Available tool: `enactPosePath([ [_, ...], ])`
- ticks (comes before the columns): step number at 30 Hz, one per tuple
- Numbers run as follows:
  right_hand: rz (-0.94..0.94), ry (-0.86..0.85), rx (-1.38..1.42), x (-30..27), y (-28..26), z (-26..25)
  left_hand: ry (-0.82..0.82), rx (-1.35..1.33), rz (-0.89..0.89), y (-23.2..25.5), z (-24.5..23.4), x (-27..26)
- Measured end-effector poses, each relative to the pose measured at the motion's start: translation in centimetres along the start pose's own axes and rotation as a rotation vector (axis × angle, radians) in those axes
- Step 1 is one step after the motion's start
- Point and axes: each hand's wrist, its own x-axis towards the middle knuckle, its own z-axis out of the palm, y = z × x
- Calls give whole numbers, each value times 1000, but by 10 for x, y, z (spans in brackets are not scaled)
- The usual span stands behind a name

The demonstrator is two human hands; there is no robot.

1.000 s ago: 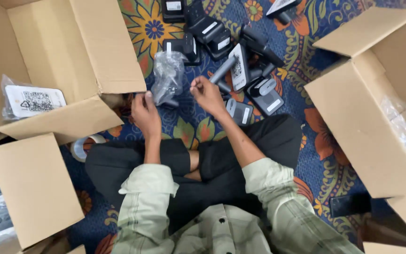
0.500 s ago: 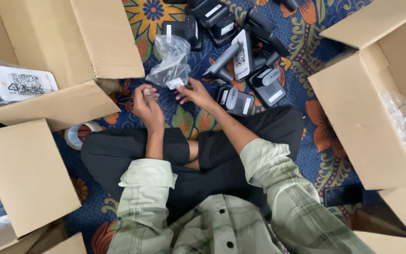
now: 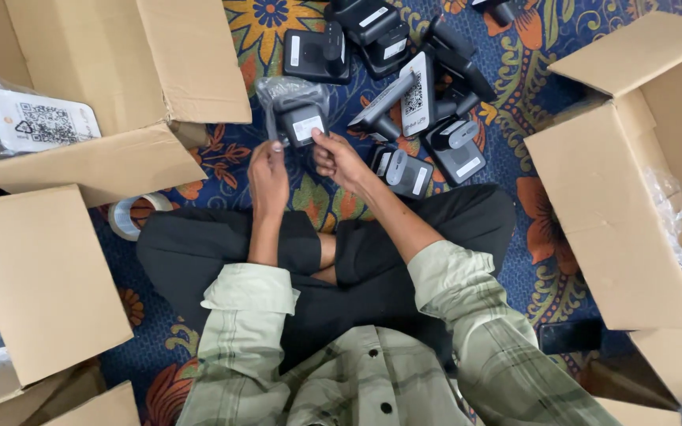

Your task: The person packs barcode scanners and related mounting equipment into cardboard boxes with bubble wrap.

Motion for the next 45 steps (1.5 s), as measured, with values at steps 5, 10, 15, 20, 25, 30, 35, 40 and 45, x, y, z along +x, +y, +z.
enactPosePath([
  [5, 27, 71, 103, -2, 2, 7, -99, 304, 310, 70, -14, -15],
  [10, -23, 162, -10, 12, 14, 7, -258, 273, 481, 48, 1, -25],
  [15, -103, 343, -728, 18, 15, 4, -124, 75, 233, 24, 8, -15],
  [20, -634, 296, -1291, 26, 13, -35, -173, 253, 247, 22, 11, 6],
  [25, -585, 187, -1191, 17, -6, -18, -191, 332, 372, 19, 21, 11],
  [30, -503, 467, -645, 23, 5, -18, -146, 334, 381, 40, 35, 31],
  [35, -578, 627, -797, 20, 5, -18, -230, 260, 288, 78, 48, 44],
  [40, -456, 655, -750, -11, -33, 21, -223, 99, 234, 36, 69, 60],
  [45, -838, 864, -1025, -31, -70, 54, -178, -96, 119, 34, 56, 86],
])
